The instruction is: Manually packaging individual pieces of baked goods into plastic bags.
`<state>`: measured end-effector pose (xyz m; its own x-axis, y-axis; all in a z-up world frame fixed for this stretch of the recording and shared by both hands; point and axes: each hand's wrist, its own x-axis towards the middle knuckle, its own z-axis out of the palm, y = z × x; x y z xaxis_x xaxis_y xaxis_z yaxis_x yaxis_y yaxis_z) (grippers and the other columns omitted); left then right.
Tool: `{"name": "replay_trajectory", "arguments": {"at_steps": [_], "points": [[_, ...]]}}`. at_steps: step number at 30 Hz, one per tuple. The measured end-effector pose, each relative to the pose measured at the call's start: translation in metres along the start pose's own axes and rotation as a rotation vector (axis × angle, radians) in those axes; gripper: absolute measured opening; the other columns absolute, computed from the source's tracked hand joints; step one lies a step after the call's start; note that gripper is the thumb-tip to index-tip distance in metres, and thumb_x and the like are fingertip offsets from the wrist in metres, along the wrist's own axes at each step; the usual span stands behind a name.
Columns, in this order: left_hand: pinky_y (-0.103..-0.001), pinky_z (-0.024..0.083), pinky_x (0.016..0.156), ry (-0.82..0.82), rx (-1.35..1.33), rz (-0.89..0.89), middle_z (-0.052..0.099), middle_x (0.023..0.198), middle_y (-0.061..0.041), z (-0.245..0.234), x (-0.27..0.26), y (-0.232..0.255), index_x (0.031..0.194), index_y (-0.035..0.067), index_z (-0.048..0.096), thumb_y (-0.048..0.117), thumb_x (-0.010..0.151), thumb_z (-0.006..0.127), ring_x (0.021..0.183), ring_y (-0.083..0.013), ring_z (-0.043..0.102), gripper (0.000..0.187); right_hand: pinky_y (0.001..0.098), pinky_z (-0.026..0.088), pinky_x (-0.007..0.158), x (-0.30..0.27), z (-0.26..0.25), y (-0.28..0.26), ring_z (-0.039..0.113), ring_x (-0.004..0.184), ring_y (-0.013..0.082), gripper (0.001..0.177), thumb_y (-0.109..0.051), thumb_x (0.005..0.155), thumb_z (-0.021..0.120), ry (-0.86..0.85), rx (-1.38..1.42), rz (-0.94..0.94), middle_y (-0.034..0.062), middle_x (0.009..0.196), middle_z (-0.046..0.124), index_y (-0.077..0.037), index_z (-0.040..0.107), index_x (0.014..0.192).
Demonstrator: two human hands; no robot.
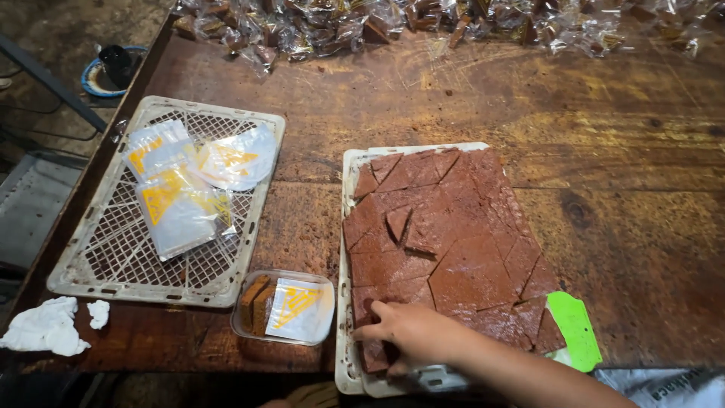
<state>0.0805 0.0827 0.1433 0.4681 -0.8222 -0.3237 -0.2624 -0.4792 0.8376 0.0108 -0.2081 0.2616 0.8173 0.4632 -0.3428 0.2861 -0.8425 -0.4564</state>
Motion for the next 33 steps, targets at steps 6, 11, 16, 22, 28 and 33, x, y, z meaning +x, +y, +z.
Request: {"name": "replay_trajectory", "arguments": {"at_steps": [6,11,16,22,28,33], "points": [[-0.026,0.045,0.07,0.045,-0.106,0.024,0.067,0.076,0.007,-0.032,0.032,0.039,0.074,0.019,0.063,0.027,0.097,0.074,0.075,-0.0071,0.059,0.026,0.0346,0.051,0.094,-0.002,0.006,0.059,0.066,0.106,0.0222,0.051,-0.009,0.073,0.055,0.17,0.619,-0.135,0.0077,0.117,0.069,-0.008,0.062,0.123],[-0.038,0.051,0.077,0.13,0.166,-0.169,0.069,0.09,-0.01,-0.026,0.057,0.049,0.102,0.015,0.054,0.004,0.091,0.044,0.084,-0.0257,0.066,0.018,0.0201,0.064,0.067,-0.01,0.014,0.071,0.07,0.087,0.011,0.035,-0.01,0.086,0.05,0.049,0.962,0.209,0.0031,0.113,0.067,-0.019,0.061,0.117],[-0.03,0.056,0.079,0.537,0.034,-0.016,0.084,0.089,0.0,-0.017,0.052,0.029,0.092,0.013,0.081,0.026,0.09,0.069,0.082,-0.0159,0.076,0.017,0.0273,0.055,0.067,0.001,0.06,0.099,0.062,0.078,0.0152,0.022,-0.012,0.081,0.073,0.496,1.136,0.232,0.002,0.09,0.066,-0.015,0.064,0.101],[-0.023,0.049,0.063,0.724,-0.218,-0.129,0.076,0.071,0.004,-0.012,0.043,0.053,0.08,0.014,0.076,0.018,0.085,0.08,0.064,-0.0079,0.065,0.007,0.0196,0.039,0.058,0.003,0.051,0.082,0.052,0.065,0.0076,0.023,-0.008,0.085,0.072,1.02,0.549,0.206,-0.0018,0.088,0.065,-0.013,0.063,0.106],[-0.038,0.046,0.113,0.566,-0.166,0.177,0.07,0.132,-0.016,-0.011,0.064,0.083,0.129,-0.001,0.067,-0.006,0.087,0.045,0.125,-0.0271,0.065,0.048,0.0391,0.058,0.093,-0.007,0.008,0.005,0.066,0.11,0.0277,0.028,-0.004,0.092,0.058,0.941,0.56,-0.16,0.0131,0.117,0.066,-0.012,0.063,0.119],[-0.039,0.043,0.115,0.546,0.022,0.506,0.063,0.14,-0.019,-0.006,0.057,0.123,0.136,-0.001,0.061,-0.007,0.08,0.049,0.13,-0.0319,0.062,0.057,0.0318,0.049,0.086,0.004,0.02,0.002,0.062,0.097,0.0213,0.031,-0.001,0.088,0.063,0.781,0.519,-0.028,0.0097,0.108,0.062,-0.006,0.054,0.117]]}}
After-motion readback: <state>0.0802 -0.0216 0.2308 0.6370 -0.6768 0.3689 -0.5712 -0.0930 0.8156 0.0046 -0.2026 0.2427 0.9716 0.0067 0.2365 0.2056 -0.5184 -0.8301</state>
